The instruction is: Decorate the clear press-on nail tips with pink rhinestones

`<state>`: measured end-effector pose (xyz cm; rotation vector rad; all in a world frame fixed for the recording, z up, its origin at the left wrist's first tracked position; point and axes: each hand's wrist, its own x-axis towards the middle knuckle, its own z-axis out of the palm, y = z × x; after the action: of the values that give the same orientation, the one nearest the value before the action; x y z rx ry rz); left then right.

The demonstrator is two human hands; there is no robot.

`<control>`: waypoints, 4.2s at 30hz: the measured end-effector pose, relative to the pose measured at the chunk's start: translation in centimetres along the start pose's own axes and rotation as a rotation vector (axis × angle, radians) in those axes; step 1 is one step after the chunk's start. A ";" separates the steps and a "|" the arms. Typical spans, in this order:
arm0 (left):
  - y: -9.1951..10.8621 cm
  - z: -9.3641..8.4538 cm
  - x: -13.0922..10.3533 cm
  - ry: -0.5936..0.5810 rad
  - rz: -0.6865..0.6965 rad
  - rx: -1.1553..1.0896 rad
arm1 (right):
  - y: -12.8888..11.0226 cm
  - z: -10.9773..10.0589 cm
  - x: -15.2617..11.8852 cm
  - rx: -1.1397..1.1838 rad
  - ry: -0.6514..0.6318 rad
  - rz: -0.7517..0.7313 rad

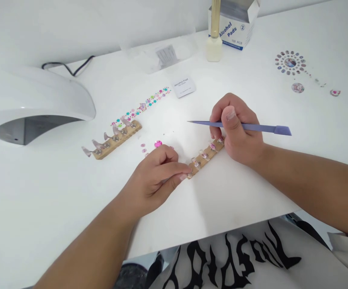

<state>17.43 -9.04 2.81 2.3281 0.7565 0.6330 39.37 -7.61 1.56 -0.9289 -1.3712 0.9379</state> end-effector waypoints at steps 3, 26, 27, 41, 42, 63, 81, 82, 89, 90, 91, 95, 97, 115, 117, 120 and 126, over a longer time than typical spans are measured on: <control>0.0 0.0 0.0 -0.009 0.019 0.043 | -0.1 0.0 0.0 0.025 -0.004 -0.009; 0.8 0.1 0.5 0.000 -0.062 -0.055 | 0.1 0.0 0.3 0.073 -0.005 -0.027; 0.7 0.1 0.5 -0.003 -0.064 -0.056 | 0.1 0.0 0.3 0.081 -0.003 -0.032; 0.6 0.1 0.4 -0.016 -0.026 -0.126 | 0.6 -0.3 0.9 0.114 0.036 0.011; 0.5 0.0 0.3 -0.007 -0.017 -0.128 | 0.7 -0.3 1.0 0.130 0.040 0.028; 0.2 0.6 -0.1 -0.016 -0.037 -0.104 | 1.2 -0.6 2.1 0.390 0.242 0.267; 0.8 1.7 -0.4 0.004 -0.229 0.397 | 2.1 -1.4 2.5 0.411 0.311 0.267; 0.9 1.9 -0.3 0.010 -0.248 0.401 | 2.2 -1.5 2.5 0.394 0.314 0.257; 0.4 2.6 0.0 0.088 -0.288 0.467 | 2.3 -2.5 3.3 0.240 0.341 0.164; 0.2 2.7 0.1 0.097 -0.290 0.479 | 2.3 -2.6 3.4 0.173 0.342 0.128; 0.1 2.7 0.1 0.104 -0.291 0.489 | 2.3 -2.8 3.4 0.103 0.336 0.091; -0.4 3.1 0.3 0.157 -0.326 0.558 | 1.9 -3.1 3.1 -0.046 0.298 -0.019; -0.5 3.3 0.5 0.196 -0.359 0.612 | 1.5 -3.1 2.7 -0.124 0.259 -0.096; -1.5 1.7 5.5 0.187 -0.552 0.832 | 1.2 -2.6 2.0 -0.627 -0.135 -0.786; -1.5 1.2 5.1 0.216 -0.545 0.790 | 1.2 -2.6 1.8 -0.684 -0.181 -0.792; -1.4 0.0 4.0 0.303 -0.509 0.722 | 1.2 -2.5 1.3 -0.748 -0.273 -0.812; -1.8 -3.8 1.7 0.475 -0.610 0.650 | -0.2 -2.2 0.4 -0.891 -0.577 -0.843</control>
<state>15.79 -5.24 4.71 2.2828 2.0449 0.7296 41.56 -7.24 1.87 -0.5684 -2.4897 -0.1316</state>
